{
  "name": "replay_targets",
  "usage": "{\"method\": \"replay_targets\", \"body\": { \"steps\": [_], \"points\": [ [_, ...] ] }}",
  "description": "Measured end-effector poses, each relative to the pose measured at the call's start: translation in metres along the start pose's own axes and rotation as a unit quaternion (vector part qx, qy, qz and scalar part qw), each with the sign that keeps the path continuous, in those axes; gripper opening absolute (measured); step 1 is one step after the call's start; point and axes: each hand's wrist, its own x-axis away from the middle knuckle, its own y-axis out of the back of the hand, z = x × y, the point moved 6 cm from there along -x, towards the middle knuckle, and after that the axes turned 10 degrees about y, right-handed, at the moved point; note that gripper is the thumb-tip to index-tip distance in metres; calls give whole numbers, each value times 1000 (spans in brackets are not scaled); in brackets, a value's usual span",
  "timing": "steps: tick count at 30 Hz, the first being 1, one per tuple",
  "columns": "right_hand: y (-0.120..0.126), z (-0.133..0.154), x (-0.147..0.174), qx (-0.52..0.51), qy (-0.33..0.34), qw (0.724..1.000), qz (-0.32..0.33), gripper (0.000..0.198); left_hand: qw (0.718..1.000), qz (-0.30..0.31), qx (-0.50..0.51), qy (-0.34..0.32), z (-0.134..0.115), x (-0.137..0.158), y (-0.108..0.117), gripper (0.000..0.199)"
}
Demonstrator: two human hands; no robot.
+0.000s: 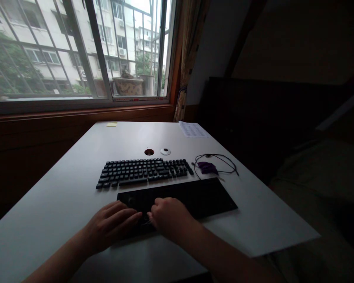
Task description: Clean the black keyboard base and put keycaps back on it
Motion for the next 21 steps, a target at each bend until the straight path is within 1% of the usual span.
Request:
{"method": "replay_targets", "body": {
  "steps": [3,6,8,11,13,15,17,18,21],
  "points": [
    [-1,17,-7,-14,18,1000,10,23,999,26,17,-8,-5,3,-1,34],
    [0,23,-11,-25,16,1000,9,22,999,24,30,-6,-7,2,2,24],
    [2,24,-10,-37,19,999,-6,20,1000,12,28,-7,-7,0,5,17],
    [8,21,-4,-58,25,997,-46,14,999,-29,16,-4,-5,-2,12,14],
    [13,13,3,-74,14,994,-74,9,998,-53,13,16,1,-1,15,15],
    [20,2,12,-105,-7,989,-107,5,997,-63,13,48,8,0,16,13],
    [27,-10,21,-165,-27,974,-151,15,994,-72,11,78,15,1,16,14],
    [30,-15,26,-206,-34,962,-174,18,993,-77,10,91,18,1,16,14],
    [34,-24,38,-333,-44,914,-226,12,991,-76,18,113,23,-1,14,13]
  ]
}}
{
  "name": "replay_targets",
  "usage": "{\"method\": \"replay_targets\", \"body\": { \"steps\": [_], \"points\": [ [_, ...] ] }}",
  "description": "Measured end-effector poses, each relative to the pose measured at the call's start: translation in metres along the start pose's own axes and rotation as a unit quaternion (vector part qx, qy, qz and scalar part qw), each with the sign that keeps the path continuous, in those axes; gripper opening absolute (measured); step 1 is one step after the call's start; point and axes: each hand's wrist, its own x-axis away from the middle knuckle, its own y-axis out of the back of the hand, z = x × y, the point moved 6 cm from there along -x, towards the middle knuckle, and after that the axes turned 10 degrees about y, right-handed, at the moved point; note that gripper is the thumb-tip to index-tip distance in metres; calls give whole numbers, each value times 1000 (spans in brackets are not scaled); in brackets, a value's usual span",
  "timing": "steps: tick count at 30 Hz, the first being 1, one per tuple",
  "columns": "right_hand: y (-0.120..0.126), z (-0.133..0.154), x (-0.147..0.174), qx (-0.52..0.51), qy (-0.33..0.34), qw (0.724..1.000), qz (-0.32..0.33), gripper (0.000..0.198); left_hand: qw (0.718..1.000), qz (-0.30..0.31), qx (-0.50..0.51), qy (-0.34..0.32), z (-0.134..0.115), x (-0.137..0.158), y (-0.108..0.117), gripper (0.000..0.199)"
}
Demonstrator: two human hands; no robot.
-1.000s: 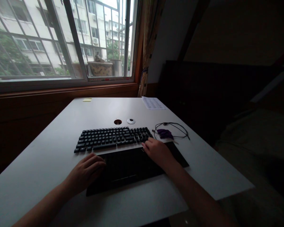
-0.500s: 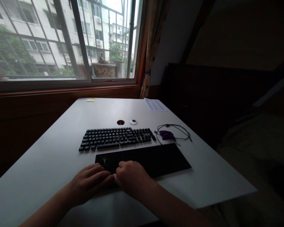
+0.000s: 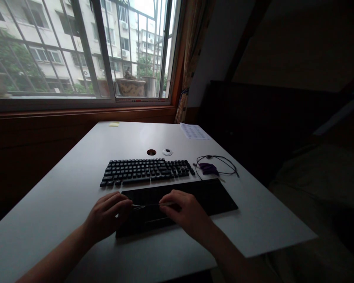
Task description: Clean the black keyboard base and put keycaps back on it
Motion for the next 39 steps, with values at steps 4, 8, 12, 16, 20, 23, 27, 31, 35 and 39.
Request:
{"method": "replay_targets", "body": {
  "steps": [4,8,12,16,20,23,27,31,35,39],
  "points": [
    [-4,3,6,-128,25,991,-41,7,999,35,26,-3,-3,-2,-4,11],
    [-18,5,8,-202,76,973,-81,12,995,83,48,-31,-14,-1,-7,14],
    [-26,4,9,-182,91,974,-100,9,991,118,37,-47,-19,0,-12,14],
    [-15,-7,17,-111,65,984,-126,6,992,118,20,-50,-12,1,-14,16],
    [21,-38,40,-76,-20,976,-201,20,992,122,14,-32,0,2,-16,19],
    [62,-65,69,-55,-105,958,-260,29,990,142,15,-5,8,3,-21,20],
    [125,-92,115,90,-190,926,-312,33,986,167,5,21,15,6,-29,22],
    [169,-105,146,267,-205,893,-299,37,982,186,4,34,20,9,-34,25],
    [175,-116,149,286,-206,901,-252,38,980,198,20,25,20,11,-36,26],
    [171,-114,143,317,-188,898,-241,38,979,199,26,30,22,11,-36,27]
  ]
}}
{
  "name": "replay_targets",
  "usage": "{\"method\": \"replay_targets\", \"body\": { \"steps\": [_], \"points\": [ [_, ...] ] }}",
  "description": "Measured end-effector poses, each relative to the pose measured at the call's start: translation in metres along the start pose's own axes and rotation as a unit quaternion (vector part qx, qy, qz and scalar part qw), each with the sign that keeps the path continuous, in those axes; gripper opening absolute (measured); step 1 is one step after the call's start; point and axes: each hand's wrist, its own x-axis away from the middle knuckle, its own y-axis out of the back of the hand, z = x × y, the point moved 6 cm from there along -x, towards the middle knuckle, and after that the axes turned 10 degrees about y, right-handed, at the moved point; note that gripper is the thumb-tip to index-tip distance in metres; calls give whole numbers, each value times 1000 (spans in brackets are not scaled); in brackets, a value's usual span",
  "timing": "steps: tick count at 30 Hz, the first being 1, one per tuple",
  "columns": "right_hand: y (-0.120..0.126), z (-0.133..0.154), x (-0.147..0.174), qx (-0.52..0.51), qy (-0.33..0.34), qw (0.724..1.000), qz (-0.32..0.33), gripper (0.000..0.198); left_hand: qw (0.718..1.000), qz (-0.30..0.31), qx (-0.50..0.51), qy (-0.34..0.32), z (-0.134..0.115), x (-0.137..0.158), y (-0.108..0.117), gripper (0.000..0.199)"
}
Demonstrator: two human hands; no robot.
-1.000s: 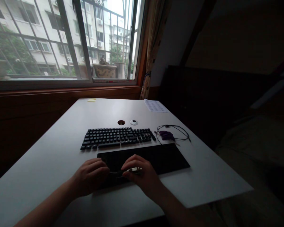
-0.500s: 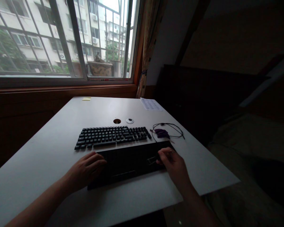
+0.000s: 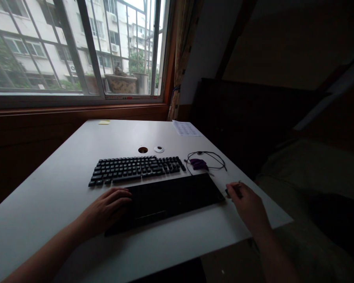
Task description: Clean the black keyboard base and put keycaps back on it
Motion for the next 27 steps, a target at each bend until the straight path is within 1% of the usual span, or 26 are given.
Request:
{"method": "replay_targets", "body": {
  "steps": [4,7,9,13,15,17,19,21,27],
  "points": [
    [-8,6,-1,13,33,999,28,35,1000,8,4,-5,0,0,-2,27],
    [-13,3,-1,8,27,998,54,33,1000,5,9,-5,1,0,-2,26],
    [-16,-3,-2,10,2,997,72,33,1000,8,9,-4,1,0,-2,27],
    [-27,-16,-2,-3,-44,987,153,33,1000,9,5,-8,2,1,-2,30],
    [-34,-24,1,-40,-79,978,188,36,1000,10,4,-9,2,1,-2,31],
    [-41,-32,5,-105,-126,964,208,40,1000,15,2,-6,2,2,-3,30],
    [-47,-36,8,-175,-155,949,211,42,1000,16,0,-2,3,2,-4,28],
    [-50,-37,10,-208,-160,942,207,42,1000,18,0,-2,3,2,-4,27],
    [-52,-38,9,-215,-145,943,208,43,1000,20,2,-6,2,1,-3,27]
  ]
}}
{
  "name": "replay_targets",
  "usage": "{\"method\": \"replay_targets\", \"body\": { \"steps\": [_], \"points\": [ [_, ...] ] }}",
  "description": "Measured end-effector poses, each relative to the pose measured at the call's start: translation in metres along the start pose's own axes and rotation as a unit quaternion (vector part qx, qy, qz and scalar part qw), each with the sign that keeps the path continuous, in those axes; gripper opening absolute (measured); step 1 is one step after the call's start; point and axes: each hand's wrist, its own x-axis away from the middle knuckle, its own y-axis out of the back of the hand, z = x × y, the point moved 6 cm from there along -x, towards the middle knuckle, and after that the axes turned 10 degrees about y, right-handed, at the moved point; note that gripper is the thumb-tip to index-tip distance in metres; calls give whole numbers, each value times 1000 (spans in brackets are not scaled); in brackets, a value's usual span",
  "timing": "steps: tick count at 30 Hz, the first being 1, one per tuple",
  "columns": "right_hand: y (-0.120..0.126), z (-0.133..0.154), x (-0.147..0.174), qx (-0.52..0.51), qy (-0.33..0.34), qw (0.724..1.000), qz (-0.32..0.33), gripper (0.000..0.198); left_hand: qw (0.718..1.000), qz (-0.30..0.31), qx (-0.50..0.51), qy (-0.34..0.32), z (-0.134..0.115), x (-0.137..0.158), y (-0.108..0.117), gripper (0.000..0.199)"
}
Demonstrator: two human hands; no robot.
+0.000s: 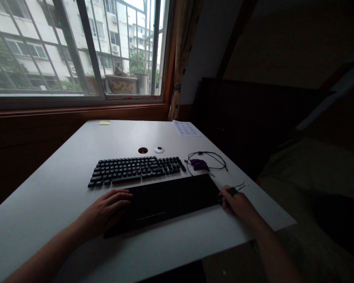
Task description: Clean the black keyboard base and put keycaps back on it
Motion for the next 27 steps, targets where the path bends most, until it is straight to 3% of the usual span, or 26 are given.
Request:
{"method": "replay_targets", "body": {
  "steps": [11,16,21,27],
  "points": [
    [4,-7,0,-53,4,998,-22,44,1000,-15,3,-4,1,0,0,28],
    [-2,18,-4,-65,32,997,-38,44,1000,-5,-1,-2,0,-1,-1,27],
    [-39,67,-18,-84,94,992,-8,41,1000,-12,-1,-1,-5,-3,2,28],
    [-122,128,-39,-212,150,963,73,39,999,-46,4,7,-6,-6,10,22]
  ]
}}
